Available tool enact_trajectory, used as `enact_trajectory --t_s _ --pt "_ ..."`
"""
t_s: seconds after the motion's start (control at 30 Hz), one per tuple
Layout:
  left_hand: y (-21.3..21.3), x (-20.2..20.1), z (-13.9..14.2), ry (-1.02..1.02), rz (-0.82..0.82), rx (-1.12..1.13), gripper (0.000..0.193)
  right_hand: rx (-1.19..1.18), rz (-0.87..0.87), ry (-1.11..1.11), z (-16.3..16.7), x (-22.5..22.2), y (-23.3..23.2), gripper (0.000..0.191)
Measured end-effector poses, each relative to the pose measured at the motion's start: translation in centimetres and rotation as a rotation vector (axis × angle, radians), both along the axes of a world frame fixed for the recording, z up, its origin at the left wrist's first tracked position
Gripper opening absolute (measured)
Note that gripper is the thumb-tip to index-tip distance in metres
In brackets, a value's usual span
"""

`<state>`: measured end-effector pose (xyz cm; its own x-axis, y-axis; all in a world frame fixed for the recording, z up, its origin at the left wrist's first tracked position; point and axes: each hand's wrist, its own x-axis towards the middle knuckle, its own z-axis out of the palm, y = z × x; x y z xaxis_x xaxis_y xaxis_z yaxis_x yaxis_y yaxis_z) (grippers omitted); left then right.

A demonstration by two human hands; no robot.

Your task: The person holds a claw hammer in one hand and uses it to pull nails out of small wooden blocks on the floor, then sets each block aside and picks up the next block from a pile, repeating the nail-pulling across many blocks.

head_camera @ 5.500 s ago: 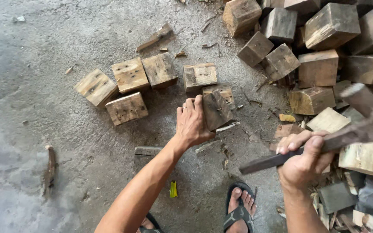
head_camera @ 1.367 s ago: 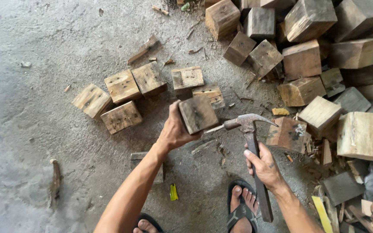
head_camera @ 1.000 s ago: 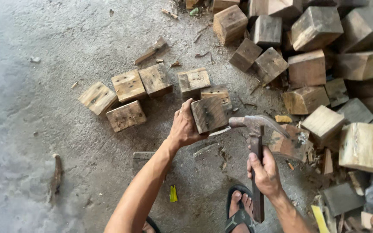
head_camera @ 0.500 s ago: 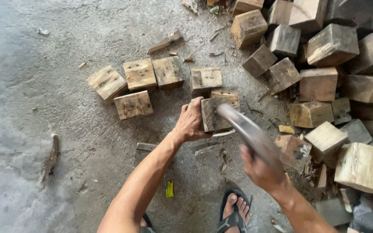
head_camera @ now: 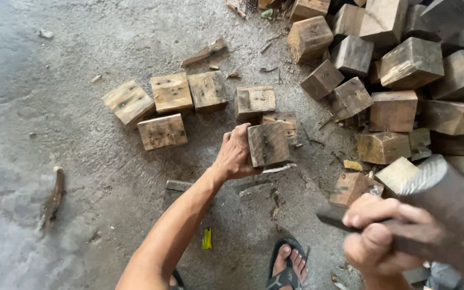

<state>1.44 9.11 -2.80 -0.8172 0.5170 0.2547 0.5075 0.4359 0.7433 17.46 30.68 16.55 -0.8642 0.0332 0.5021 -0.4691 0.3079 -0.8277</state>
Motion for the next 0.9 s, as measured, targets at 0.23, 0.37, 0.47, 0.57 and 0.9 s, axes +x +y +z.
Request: enact_trajectory --t_s 0.23,0.37,0.47,0.57,0.9 --pt "-0.2 -0.5 0.5 -0.038 0.013 0.001 0.127 0.641 -0.185 -0.676 -6.9 -3.9 -1.9 0.035" --pt "0.6 -0.3 0.1 0.034 0.060 0.053 0.128 0.506 -0.199 -0.541 -4.3 -1.9 -0.4 0.022" --pt "0.9 -0.1 -0.3 0.017 0.033 0.051 0.127 0.171 -0.146 -0.094 -0.5 0.0 0.2 0.025" --pt "0.9 0.1 -0.4 0.022 0.022 0.041 0.127 0.006 -0.134 0.216 0.0 -0.2 -0.6 0.018" --pt "1.2 -0.6 0.6 0.104 0.027 0.006 0.133 0.439 -0.316 -0.662 -4.7 -2.6 -0.4 0.025"
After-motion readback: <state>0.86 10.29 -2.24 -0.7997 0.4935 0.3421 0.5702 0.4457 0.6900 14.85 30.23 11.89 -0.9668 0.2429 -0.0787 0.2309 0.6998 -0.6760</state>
